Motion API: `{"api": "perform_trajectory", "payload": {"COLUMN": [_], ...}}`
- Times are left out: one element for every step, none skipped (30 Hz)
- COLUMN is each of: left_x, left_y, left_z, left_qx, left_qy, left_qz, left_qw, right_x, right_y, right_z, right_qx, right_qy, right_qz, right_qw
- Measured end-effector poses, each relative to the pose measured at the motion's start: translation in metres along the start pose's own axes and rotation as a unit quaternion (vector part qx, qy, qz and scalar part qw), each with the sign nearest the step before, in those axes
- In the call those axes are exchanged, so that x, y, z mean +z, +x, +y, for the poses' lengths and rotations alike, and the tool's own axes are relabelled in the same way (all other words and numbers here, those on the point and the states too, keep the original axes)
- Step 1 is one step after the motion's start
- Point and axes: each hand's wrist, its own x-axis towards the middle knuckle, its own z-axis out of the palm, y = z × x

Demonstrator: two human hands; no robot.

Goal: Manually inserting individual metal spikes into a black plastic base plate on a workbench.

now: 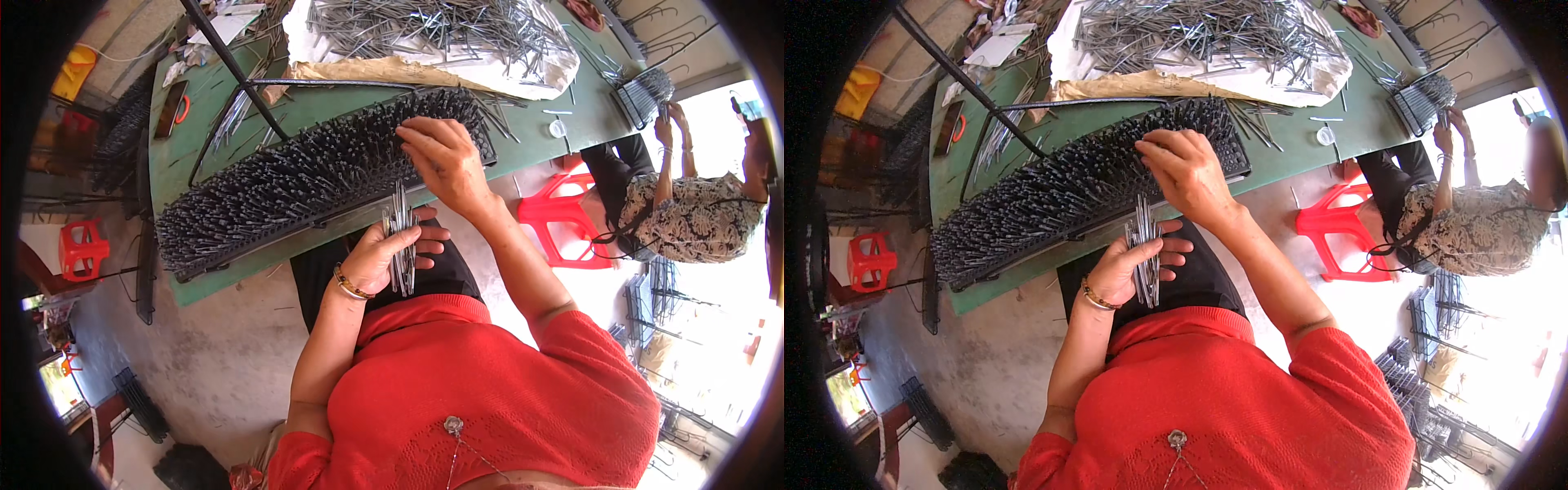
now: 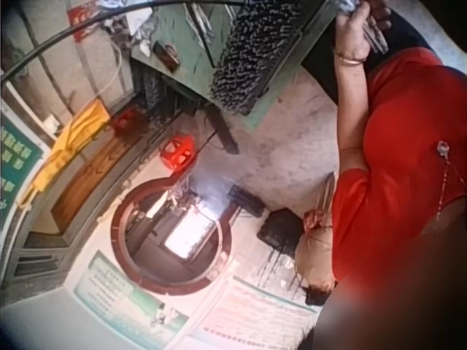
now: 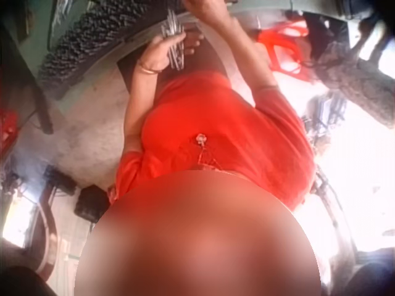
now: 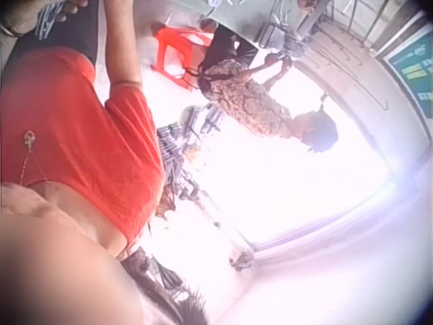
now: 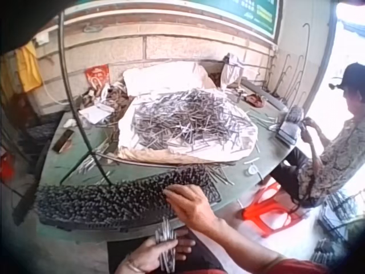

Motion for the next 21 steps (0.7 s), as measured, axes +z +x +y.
{"api": "perform_trajectory", "payload": {"left_x": [0.000, 0.000, 0.000, 0.002, 0.002, 0.002, 0.002, 0.002, 0.003, 0.003, 0.004, 0.004, 0.004, 0.003, 0.002, 0.001, 0.000, 0.000, 0.002, 0.005, 0.006], "left_y": [0.000, -0.001, -0.002, -0.002, -0.002, -0.002, -0.001, 0.000, 0.001, 0.003, 0.004, 0.005, 0.006, 0.007, 0.009, 0.010, 0.013, 0.014, 0.015, 0.017, 0.018], "left_z": [0.000, 0.001, 0.003, 0.005, 0.006, 0.006, 0.007, 0.007, 0.006, 0.003, 0.001, -0.001, -0.003, -0.005, -0.007, -0.008, -0.010, -0.010, -0.008, -0.003, -0.001], "left_qx": [0.002, 0.005, 0.005, 0.007, 0.009, 0.008, 0.009, 0.010, 0.009, 0.010, 0.011, 0.004, 0.003, 0.001, -0.002, -0.002, -0.008, -0.013, -0.014, -0.008, -0.002], "left_qy": [0.003, 0.007, 0.007, 0.011, 0.016, 0.017, 0.035, 0.053, 0.054, 0.064, 0.074, 0.068, 0.070, 0.066, 0.062, 0.063, 0.051, 0.038, 0.039, 0.037, 0.036], "left_qz": [-0.003, -0.006, -0.005, -0.012, -0.019, -0.019, -0.032, -0.044, -0.046, -0.049, -0.052, -0.050, -0.050, -0.047, -0.045, -0.045, -0.022, 0.002, 0.002, -0.004, -0.009], "left_qw": [1.000, 1.000, 1.000, 1.000, 1.000, 1.000, 0.999, 0.998, 0.997, 0.997, 0.996, 0.996, 0.996, 0.997, 0.997, 0.997, 0.998, 0.999, 0.999, 0.999, 0.999], "right_x": [-0.002, -0.006, -0.011, -0.015, -0.019, -0.023, -0.026, -0.026, -0.027, -0.027, -0.028, -0.027, -0.027, -0.028, -0.028, -0.033, -0.034, -0.034, -0.034, -0.038, -0.037], "right_y": [0.000, -0.002, -0.006, -0.010, -0.012, -0.013, -0.014, -0.019, -0.022, -0.025, -0.027, -0.027, -0.027, -0.027, -0.027, -0.023, -0.021, -0.020, -0.017, -0.011, -0.008], "right_z": [0.000, -0.001, -0.004, -0.007, -0.010, -0.014, -0.016, -0.015, -0.014, -0.013, -0.012, -0.012, -0.011, -0.009, -0.007, -0.002, 0.003, 0.008, 0.011, 0.012, 0.014], "right_qx": [0.002, 0.002, 0.072, 0.142, 0.143, 0.191, 0.235, 0.285, 0.285, 0.371, 0.452, 0.424, 0.424, 0.419, 0.412, 0.428, 0.428, 0.407, 0.384, 0.352, 0.353], "right_qy": [0.009, 0.009, 0.086, 0.160, 0.160, 0.234, 0.304, 0.348, 0.347, 0.405, 0.457, 0.481, 0.481, 0.458, 0.433, 0.429, 0.429, 0.393, 0.354, 0.280, 0.280], "right_qz": [0.025, 0.025, -0.008, -0.040, -0.040, -0.113, -0.185, -0.230, -0.228, -0.245, -0.257, -0.205, -0.203, -0.155, -0.107, -0.105, -0.104, -0.042, 0.019, 0.024, 0.025], "right_qw": [1.000, 1.000, 0.994, 0.976, 0.976, 0.947, 0.905, 0.863, 0.864, 0.799, 0.722, 0.740, 0.740, 0.768, 0.794, 0.788, 0.789, 0.823, 0.852, 0.893, 0.892]}}
